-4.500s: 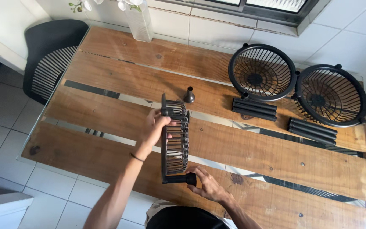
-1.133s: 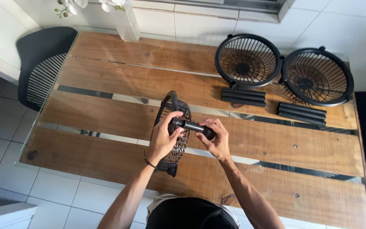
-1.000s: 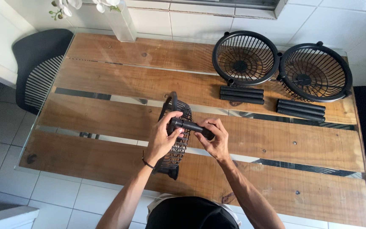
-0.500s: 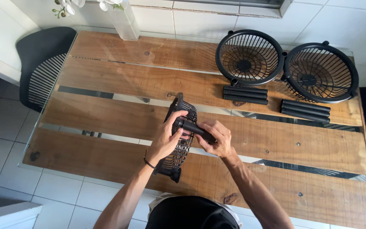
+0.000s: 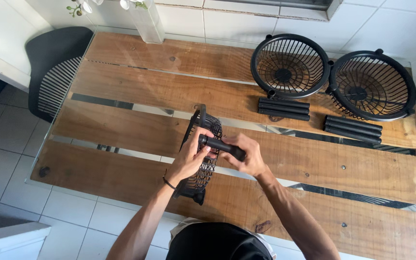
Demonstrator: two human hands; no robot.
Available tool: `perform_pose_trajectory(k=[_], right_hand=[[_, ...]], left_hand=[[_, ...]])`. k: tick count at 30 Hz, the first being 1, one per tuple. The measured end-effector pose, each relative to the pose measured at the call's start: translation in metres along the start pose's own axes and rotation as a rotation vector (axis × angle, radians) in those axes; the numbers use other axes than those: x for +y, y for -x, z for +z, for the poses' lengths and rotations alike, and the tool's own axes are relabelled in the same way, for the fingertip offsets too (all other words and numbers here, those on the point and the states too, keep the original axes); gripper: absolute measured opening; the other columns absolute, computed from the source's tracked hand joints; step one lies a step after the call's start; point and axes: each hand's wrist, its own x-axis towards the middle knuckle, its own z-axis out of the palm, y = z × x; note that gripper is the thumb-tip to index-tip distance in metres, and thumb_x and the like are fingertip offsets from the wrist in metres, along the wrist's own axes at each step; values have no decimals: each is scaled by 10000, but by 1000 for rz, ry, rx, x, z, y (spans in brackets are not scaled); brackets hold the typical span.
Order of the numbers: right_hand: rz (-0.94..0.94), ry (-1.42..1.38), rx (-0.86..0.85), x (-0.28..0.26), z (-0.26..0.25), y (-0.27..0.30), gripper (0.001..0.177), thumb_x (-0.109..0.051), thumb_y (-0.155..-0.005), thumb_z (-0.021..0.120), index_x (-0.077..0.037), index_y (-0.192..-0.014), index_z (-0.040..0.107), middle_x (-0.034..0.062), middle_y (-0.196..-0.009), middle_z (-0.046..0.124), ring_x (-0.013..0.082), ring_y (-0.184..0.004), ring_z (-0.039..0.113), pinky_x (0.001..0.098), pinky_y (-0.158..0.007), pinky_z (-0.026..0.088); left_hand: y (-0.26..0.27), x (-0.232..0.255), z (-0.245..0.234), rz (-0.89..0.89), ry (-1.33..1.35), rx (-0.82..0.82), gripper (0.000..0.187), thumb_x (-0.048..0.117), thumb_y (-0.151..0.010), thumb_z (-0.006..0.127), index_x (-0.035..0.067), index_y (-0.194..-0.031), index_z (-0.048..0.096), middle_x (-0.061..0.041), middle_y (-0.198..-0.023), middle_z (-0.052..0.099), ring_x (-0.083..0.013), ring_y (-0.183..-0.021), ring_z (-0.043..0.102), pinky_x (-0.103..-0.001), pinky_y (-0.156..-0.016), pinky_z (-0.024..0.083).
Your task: The person assembles a small black metal stool by inserting cylindrical legs into a circular wire seat. They pick up the seat, align the legs, and push them into place, then repeat the process for a second stool.
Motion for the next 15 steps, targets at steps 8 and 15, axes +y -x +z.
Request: perform_pose_trajectory(k=[8,15], right_hand=[[714,-1005,323,-8,24,-3,472,-455,-923,584,10,-910,656,144,-891,647,212,-745,605,312,-588,496],[665,-1106,471,-7,30,-12,232,-245,-810,454,-27,-754,509,104,-825,493,221,-706,514,332,-499,411]], left_hand=[[-1,2,5,-6,-15,0,266,3,-998,556,43,-1232,435,-123,-1155,630,-197,-947,776,-318,-766,652],[-2,17,8,80,-126,60,492,-42,-849,751,26,-1252,478,-149,-1172,621,-258,-978,775,-317,-767,678]])
